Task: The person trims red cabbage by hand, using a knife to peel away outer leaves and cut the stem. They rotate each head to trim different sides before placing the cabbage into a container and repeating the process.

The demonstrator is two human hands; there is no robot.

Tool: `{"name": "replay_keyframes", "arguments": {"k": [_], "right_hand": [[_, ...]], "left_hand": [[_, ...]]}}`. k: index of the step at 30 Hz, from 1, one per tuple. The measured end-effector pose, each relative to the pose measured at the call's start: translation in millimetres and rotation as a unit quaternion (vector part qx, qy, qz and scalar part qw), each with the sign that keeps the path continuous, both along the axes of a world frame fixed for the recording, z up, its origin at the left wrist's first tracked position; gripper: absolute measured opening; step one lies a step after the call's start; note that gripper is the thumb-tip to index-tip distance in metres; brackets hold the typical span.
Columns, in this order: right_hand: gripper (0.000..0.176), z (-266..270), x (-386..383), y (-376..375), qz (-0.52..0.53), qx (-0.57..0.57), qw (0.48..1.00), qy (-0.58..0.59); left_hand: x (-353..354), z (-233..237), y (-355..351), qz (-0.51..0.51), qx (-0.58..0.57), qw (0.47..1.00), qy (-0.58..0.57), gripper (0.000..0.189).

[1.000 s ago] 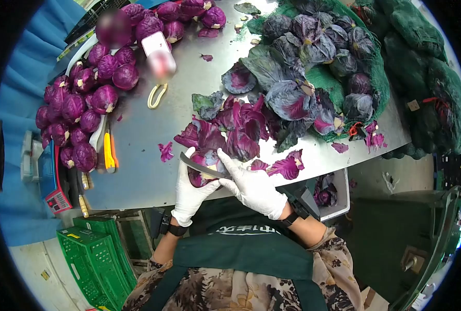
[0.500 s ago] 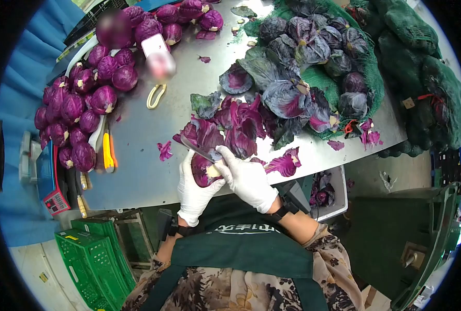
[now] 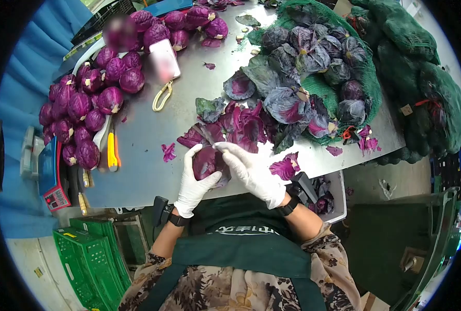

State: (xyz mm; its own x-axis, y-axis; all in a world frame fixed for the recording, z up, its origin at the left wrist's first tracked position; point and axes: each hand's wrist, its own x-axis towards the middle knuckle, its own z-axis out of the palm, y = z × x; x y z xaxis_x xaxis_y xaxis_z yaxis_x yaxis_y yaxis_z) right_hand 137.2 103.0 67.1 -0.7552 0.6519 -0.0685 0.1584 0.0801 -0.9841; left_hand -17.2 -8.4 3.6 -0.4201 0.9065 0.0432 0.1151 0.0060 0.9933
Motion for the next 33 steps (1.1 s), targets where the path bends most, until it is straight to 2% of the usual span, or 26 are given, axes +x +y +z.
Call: {"name": "replay_keyframes", "arguments": {"k": [2, 3, 4, 5, 6, 7, 8, 9, 10, 12, 14, 15, 16, 18, 19, 20, 22, 23, 24, 26, 28, 29, 33], "right_hand": [[0.042, -3.9, 6.3, 23.1, -0.086, -0.079, 0.992, -0.058], [0.042, -30.5, 14.4, 43.5, -0.129, -0.103, 0.986, 0.006], [0.04, -27.4, 12.7, 51.8, -0.191, -0.299, 0.929, 0.1], [0.036, -50.2, 23.5, 63.4, -0.222, -0.249, 0.938, 0.097], [0.038, -71.5, 33.5, 75.1, -0.249, -0.196, 0.944, 0.095], [0.044, -43.4, 26.1, 64.6, -0.251, -0.185, 0.947, 0.075], [0.062, -14.9, 19.1, 48.1, -0.255, -0.177, 0.949, 0.054], [0.091, -13.6, 21.8, 40.6, -0.175, -0.079, 0.981, -0.032], [0.093, -14.0, 14.1, 25.4, -0.146, 0.066, 0.987, 0.011], [0.085, 10.3, 9.7, 13.3, -0.009, 0.212, 0.974, -0.075], [0.059, 12.3, 1.9, 5.8, 0.048, 0.266, 0.956, -0.111], [0.059, 14.2, 0.3, 5.5, 0.08, 0.359, 0.908, -0.202], [0.053, 18.4, -0.6, 7.4, 0.081, 0.403, 0.894, -0.178], [0.05, 17.1, 0.4, 13.7, 0.114, 0.386, 0.897, -0.181], [0.034, 13.4, -0.1, 14.0, 0.092, 0.454, 0.875, -0.139], [0.034, 11.4, -0.5, 14.1, 0.092, 0.457, 0.875, -0.135], [0.027, 9.0, 0.3, 14.5, 0.108, 0.476, 0.836, -0.253], [0.02, 7.8, 1.3, 15.1, 0.085, 0.511, 0.829, -0.212], [0.022, 4.1, 2.3, 13.4, 0.076, 0.497, 0.84, -0.205], [0.032, -6.9, 4.5, 17.7, 0.03, 0.424, 0.895, -0.137], [0.04, 13.0, 6.0, 16.4, 0.047, 0.362, 0.924, -0.114], [0.052, 21.8, 6.3, 10.3, 0.073, 0.356, 0.918, -0.158], [0.043, 10.4, 4.9, 6.9, 0.058, 0.4, 0.899, -0.17]], "left_hand": [[2.4, 3.6, -0.3, 0.002, -0.01, 1.0, 0.027, 0.091], [6.8, 11.4, 0.2, 0.007, -0.022, 0.999, 0.037, 0.092], [11.6, 15.0, 0.9, 0.013, -0.034, 0.998, 0.045, 0.093], [15.4, 12.7, 2.1, 0.028, -0.037, 0.997, 0.058, 0.093], [15.2, 10.2, 3.7, 0.029, -0.035, 0.997, 0.054, 0.093], [13.4, 7.6, 6.1, 0.034, -0.03, 0.997, 0.062, 0.094], [12.5, 6.1, 7.6, 0.037, -0.028, 0.996, 0.07, 0.094], [13.2, 11.3, 9.8, 0.035, -0.031, 0.997, 0.069, 0.094], [13.6, 21.4, 12.8, 0.031, -0.065, 0.993, 0.095, 0.095], [14.0, 24.9, 17.4, 0.023, -0.099, 0.987, 0.122, 0.097], [14.0, 19.5, 19.9, 0.006, -0.115, 0.972, 0.203, 0.101], [14.5, 20.1, 21.5, 0.013, -0.057, 0.964, 0.26, 0.104], [12.8, 18.2, 23.2, -0.005, -0.049, 0.972, 0.229, 0.102], [13.5, 13.8, 23.7, 0.006, -0.041, 0.969, 0.245, 0.101], [13.0, 12.8, 25.0, 0.001, -0.045, 0.97, 0.239, 0.103], [13.7, 13.6, 24.0, 0.004, -0.043, 0.969, 0.242, 0.103], [16.9, 30.8, 24.4, -0.018, -0.08, 0.964, 0.251, 0.105], [17.8, 27.5, 24.7, -0.023, -0.076, 0.964, 0.252, 0.109], [18.4, 27.5, 24.4, -0.022, -0.072, 0.964, 0.255, 0.109], [17.1, 27.9, 22.9, -0.012, -0.113, 0.959, 0.258, 0.11], [14.7, 20.4, 22.5, 0.003, -0.084, 0.961, 0.263, 0.11], [14.3, 15.3, 20.9, -0.015, -0.084, 0.962, 0.26, 0.109], [18.4, 28.5, 23.6, -0.033, -0.103, 0.954, 0.281, 0.109]]}}
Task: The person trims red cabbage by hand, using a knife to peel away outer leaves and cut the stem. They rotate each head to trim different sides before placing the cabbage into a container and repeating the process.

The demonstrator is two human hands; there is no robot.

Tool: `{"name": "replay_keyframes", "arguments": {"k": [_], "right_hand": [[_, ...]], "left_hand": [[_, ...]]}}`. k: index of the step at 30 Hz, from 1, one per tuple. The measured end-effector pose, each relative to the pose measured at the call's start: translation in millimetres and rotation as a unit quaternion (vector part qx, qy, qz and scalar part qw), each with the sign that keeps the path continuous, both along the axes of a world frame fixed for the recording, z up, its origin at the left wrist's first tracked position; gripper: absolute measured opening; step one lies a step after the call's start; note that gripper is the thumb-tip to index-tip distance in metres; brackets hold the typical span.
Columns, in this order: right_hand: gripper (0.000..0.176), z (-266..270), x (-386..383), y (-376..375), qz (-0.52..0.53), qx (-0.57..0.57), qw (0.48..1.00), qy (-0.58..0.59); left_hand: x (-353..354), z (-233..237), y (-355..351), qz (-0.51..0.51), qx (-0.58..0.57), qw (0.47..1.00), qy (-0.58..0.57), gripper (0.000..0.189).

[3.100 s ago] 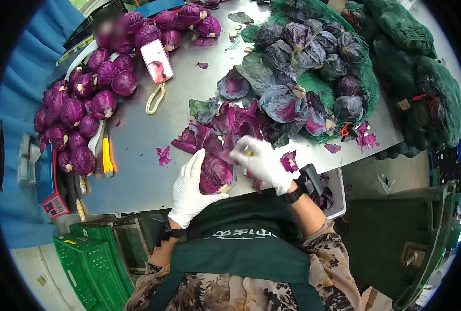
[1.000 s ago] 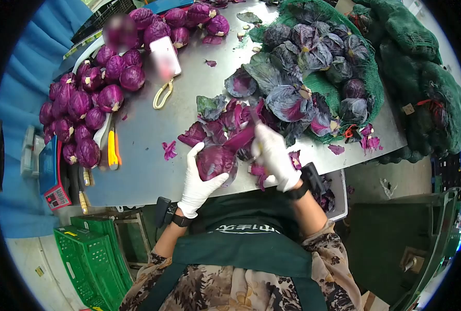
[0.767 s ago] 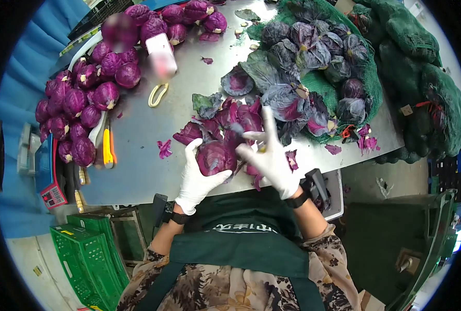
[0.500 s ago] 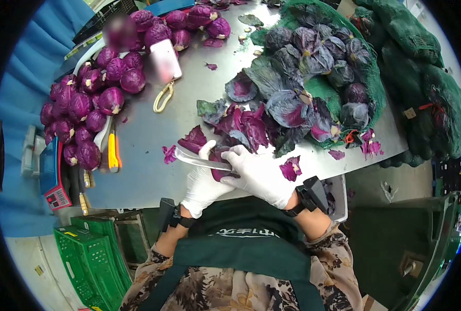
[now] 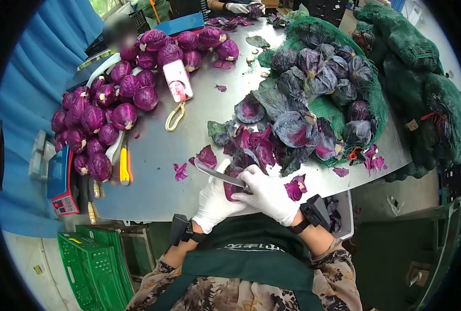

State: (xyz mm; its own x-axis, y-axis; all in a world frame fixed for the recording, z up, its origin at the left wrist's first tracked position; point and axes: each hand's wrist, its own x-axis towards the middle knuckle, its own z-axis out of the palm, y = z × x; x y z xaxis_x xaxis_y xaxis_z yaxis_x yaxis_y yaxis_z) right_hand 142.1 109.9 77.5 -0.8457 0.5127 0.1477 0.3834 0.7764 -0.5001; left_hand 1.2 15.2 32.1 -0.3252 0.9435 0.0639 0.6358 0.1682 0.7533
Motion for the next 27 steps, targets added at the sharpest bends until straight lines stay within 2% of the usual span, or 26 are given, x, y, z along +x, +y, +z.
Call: {"name": "replay_keyframes", "arguments": {"k": [2, 3, 5, 7, 11, 12, 14, 15, 18, 19, 21, 22, 23, 25, 26, 27], "right_hand": [[0.03, -5.2, 2.1, 2.3, 0.0, -0.086, 0.996, 0.004], [0.03, -9.3, 1.6, 4.0, 0.0, -0.086, 0.996, 0.004], [0.02, -20.1, 0.8, 7.0, -0.059, -0.016, 0.994, 0.089], [0.016, -42.2, 2.5, 30.2, -0.136, -0.036, 0.967, 0.213], [0.023, -48.3, 19.3, 72.1, -0.285, -0.156, 0.94, 0.108], [0.023, -44.7, 19.5, 68.0, -0.287, -0.155, 0.939, 0.106], [0.037, -24.6, 12.2, 44.3, -0.212, -0.054, 0.955, 0.199], [0.054, -8.5, 9.7, 32.7, -0.186, -0.105, 0.967, 0.139], [0.064, -5.1, -5.5, 16.0, -0.089, -0.132, 0.984, 0.077], [0.06, -6.4, -10.6, 13.9, -0.079, -0.109, 0.99, 0.052], [0.053, -4.9, -19.3, 14.5, -0.073, -0.13, 0.989, 0.017], [0.049, -15.0, -20.4, 18.8, -0.05, -0.116, 0.991, 0.045], [0.042, -21.1, -19.3, 21.8, -0.036, -0.14, 0.988, 0.056], [0.039, -11.3, -19.8, 24.2, -0.043, -0.171, 0.984, -0.006], [0.032, -18.8, -19.1, 24.5, -0.056, -0.158, 0.985, 0.03], [0.032, -20.0, -18.4, 25.3, -0.056, -0.156, 0.986, 0.033]], "left_hand": [[-0.7, 1.2, 0.8, 0.0, -0.008, 1.0, -0.028, 0.109], [-0.6, 0.3, 0.5, 0.0, -0.008, 1.0, -0.029, 0.109], [1.7, -3.6, -2.6, 0.016, 0.031, 0.999, 0.03, 0.109], [-5.8, -10.4, -1.9, -0.019, 0.113, 0.993, 0.014, 0.113], [-2.3, -8.1, -8.8, -0.013, 0.076, 0.997, 0.017, 0.119], [-3.8, -9.7, -8.2, -0.019, 0.076, 0.997, -0.003, 0.119], [-3.1, -8.4, -7.9, -0.018, 0.07, 0.997, -0.011, 0.118], [-3.7, -7.6, -8.0, -0.017, 0.064, 0.998, -0.017, 0.116], [-0.2, 7.4, -6.3, -0.023, 0.031, 0.999, 0.013, 0.111], [1.9, 6.7, -5.6, -0.027, 0.042, 0.998, 0.029, 0.112], [4.4, 1.8, -7.5, -0.019, 0.027, 0.999, 0.037, 0.113], [2.1, 3.0, -6.3, -0.037, 0.055, 0.997, 0.033, 0.114], [1.7, 5.0, -7.5, -0.035, 0.025, 0.999, 0.033, 0.112], [3.0, 3.9, -6.6, -0.04, 0.029, 0.998, 0.04, 0.111], [4.9, 5.1, -7.0, -0.039, 0.03, 0.997, 0.054, 0.112], [5.2, 5.1, -6.7, -0.04, 0.033, 0.997, 0.056, 0.112]]}}
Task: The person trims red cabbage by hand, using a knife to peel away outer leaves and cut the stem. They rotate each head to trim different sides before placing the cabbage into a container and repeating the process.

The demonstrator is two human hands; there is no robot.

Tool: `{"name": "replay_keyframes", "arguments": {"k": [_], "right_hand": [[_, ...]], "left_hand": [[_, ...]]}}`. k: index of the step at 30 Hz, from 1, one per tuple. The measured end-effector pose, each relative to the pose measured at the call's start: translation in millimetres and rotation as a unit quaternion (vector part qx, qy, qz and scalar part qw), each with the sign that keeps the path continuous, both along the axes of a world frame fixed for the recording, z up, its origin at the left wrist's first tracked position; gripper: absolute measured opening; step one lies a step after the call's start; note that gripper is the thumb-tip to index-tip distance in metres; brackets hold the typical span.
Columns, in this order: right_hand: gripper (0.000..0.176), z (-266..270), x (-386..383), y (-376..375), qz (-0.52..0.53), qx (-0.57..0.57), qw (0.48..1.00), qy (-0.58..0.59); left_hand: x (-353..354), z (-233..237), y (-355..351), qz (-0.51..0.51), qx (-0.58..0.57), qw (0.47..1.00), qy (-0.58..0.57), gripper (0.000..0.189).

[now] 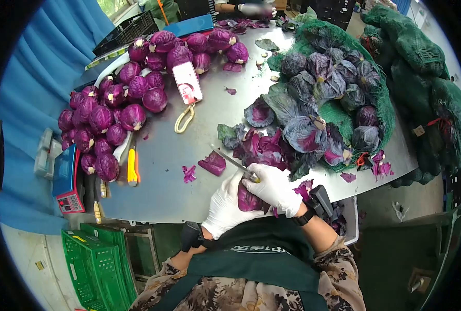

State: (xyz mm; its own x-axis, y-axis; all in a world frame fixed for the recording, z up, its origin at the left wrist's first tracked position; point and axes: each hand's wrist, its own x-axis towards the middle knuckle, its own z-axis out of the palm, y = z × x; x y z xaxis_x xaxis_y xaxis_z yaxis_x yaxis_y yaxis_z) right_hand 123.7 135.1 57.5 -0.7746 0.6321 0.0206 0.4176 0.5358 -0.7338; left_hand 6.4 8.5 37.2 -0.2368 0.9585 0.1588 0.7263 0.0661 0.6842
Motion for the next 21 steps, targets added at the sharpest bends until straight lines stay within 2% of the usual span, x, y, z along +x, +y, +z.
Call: {"name": "replay_keyframes", "arguments": {"k": [3, 6, 12, 13, 14, 16, 17, 18, 21], "right_hand": [[0.023, -3.9, 2.8, 4.0, -0.052, -0.027, 0.998, 0.031], [0.019, -24.1, 15.3, 20.8, -0.166, -0.079, 0.979, 0.086], [0.016, -56.1, 46.8, 73.9, -0.28, -0.094, 0.946, 0.13], [0.02, -54.8, 51.2, 78.0, -0.292, -0.093, 0.946, 0.102], [0.02, -54.7, 52.7, 77.5, -0.292, -0.092, 0.946, 0.106], [0.026, -36.1, 42.4, 65.9, -0.277, 0.001, 0.945, 0.175], [0.033, -25.8, 37.2, 62.5, -0.261, -0.02, 0.952, 0.157], [0.032, -15.4, 26.6, 59.7, -0.227, -0.033, 0.955, 0.188], [0.029, 19.1, -16.4, 64.6, -0.131, -0.049, 0.979, 0.148]], "left_hand": [[-1.5, 1.0, 1.8, -0.021, -0.012, 1.0, 0.007, 0.116], [-6.0, -4.3, -1.5, -0.021, 0.016, 1.0, 0.004, 0.116], [-17.6, -11.0, -10.9, -0.013, 0.006, 1.0, -0.011, 0.104], [-19.8, -12.7, -13.2, 0.005, -0.006, 0.999, -0.043, 0.102], [-22.1, -14.4, -15.0, 0.023, -0.016, 0.997, -0.076, 0.1], [-26.0, -17.2, -15.3, 0.024, -0.012, 0.997, -0.068, 0.097], [-26.8, -19.4, -15.1, 0.015, -0.006, 0.997, -0.08, 0.095], [-27.3, -20.8, -14.6, 0.007, 0.0, 0.996, -0.093, 0.094], [-25.4, -19.6, -10.0, 0.018, 0.014, 0.994, -0.105, 0.089]]}}
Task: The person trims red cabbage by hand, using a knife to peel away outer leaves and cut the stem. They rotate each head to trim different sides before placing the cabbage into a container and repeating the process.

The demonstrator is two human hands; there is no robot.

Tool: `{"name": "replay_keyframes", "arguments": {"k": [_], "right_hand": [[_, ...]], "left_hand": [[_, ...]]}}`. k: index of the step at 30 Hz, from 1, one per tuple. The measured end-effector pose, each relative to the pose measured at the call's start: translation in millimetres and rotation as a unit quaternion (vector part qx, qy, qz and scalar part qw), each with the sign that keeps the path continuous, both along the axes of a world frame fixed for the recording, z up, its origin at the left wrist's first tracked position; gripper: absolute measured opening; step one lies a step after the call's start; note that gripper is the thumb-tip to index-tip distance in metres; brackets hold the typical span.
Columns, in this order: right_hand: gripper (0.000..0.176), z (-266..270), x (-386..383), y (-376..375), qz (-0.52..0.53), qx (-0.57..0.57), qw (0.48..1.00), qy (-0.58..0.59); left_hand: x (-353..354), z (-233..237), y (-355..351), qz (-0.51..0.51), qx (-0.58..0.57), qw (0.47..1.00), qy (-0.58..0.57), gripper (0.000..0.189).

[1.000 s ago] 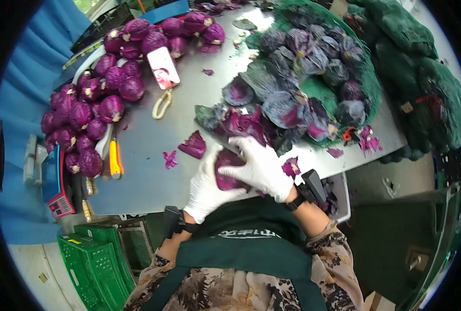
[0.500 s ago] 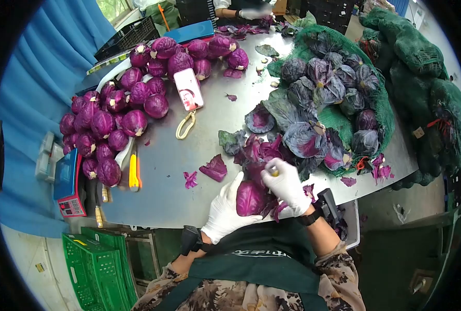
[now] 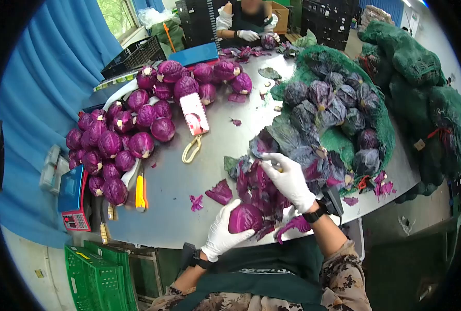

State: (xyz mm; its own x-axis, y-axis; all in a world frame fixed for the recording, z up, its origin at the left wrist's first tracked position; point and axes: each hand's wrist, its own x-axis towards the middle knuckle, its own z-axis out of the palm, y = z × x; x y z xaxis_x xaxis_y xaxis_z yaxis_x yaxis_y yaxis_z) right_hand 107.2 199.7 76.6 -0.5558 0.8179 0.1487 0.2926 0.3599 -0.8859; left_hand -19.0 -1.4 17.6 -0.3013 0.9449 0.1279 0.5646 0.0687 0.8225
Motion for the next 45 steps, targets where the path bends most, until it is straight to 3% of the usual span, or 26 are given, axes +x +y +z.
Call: {"name": "replay_keyframes", "arguments": {"k": [1, 3, 5, 7, 9, 10, 12, 19, 21, 26, 38, 44, 45], "right_hand": [[0.03, -7.8, -19.9, 10.5, 0.035, 0.025, 0.997, 0.061], [0.038, -21.4, -61.5, 40.7, 0.058, 0.152, 0.987, 0.013], [0.05, 8.8, -100.3, 46.8, 0.08, 0.146, 0.983, -0.08], [0.068, -4.8, -146.0, 69.4, 0.12, 0.276, 0.953, -0.037], [0.068, -11.1, -178.7, 83.9, 0.153, 0.257, 0.95, -0.093], [0.068, -14.6, -194.0, 90.2, 0.156, 0.257, 0.949, -0.093], [0.077, -28.6, -221.8, 103.2, 0.224, 0.163, 0.956, -0.096], [0.085, -56.1, -280.3, 127.8, 0.226, 0.226, 0.929, -0.185], [0.086, -60.6, -288.7, 130.5, 0.228, 0.22, 0.932, -0.175], [0.084, -51.9, -292.9, 130.9, 0.233, 0.201, 0.94, -0.147], [0.081, -47.3, -297.0, 137.7, 0.244, 0.223, 0.921, -0.208], [0.084, -40.0, -290.6, 136.6, 0.191, 0.215, 0.937, -0.198], [0.084, -44.0, -289.4, 138.7, 0.195, 0.227, 0.942, -0.15]], "left_hand": [[-1.3, -0.3, 1.0, 0.001, 0.003, 1.0, -0.012, 0.089], [-5.5, -5.9, 3.0, 0.01, 0.002, 0.998, -0.06, 0.088], [-10.2, -6.0, 3.0, 0.008, -0.001, 0.991, -0.134, 0.087], [-15.4, -24.4, 1.2, -0.009, -0.012, 0.972, -0.234, 0.088], [-18.8, -35.9, 1.5, -0.015, 0.001, 0.962, -0.272, 0.087], [-21.5, -19.9, 2.5, -0.017, -0.025, 0.962, -0.27, 0.088], [-25.4, -18.5, 2.7, -0.023, -0.042, 0.969, -0.243, 0.088], [-34.4, -10.7, 8.1, -0.012, -0.026, 0.983, -0.181, 0.082], [-36.4, -4.5, 9.1, -0.034, -0.071, 0.978, -0.191, 0.087], [-31.2, -3.0, 10.4, 0.001, -0.052, 0.974, -0.222, 0.087], [-32.9, -4.3, 11.3, -0.009, -0.04, 0.978, -0.204, 0.088], [-32.5, -7.0, 10.3, -0.012, -0.039, 0.981, -0.192, 0.089], [-32.0, -6.8, 10.4, -0.012, -0.039, 0.98, -0.193, 0.089]]}}
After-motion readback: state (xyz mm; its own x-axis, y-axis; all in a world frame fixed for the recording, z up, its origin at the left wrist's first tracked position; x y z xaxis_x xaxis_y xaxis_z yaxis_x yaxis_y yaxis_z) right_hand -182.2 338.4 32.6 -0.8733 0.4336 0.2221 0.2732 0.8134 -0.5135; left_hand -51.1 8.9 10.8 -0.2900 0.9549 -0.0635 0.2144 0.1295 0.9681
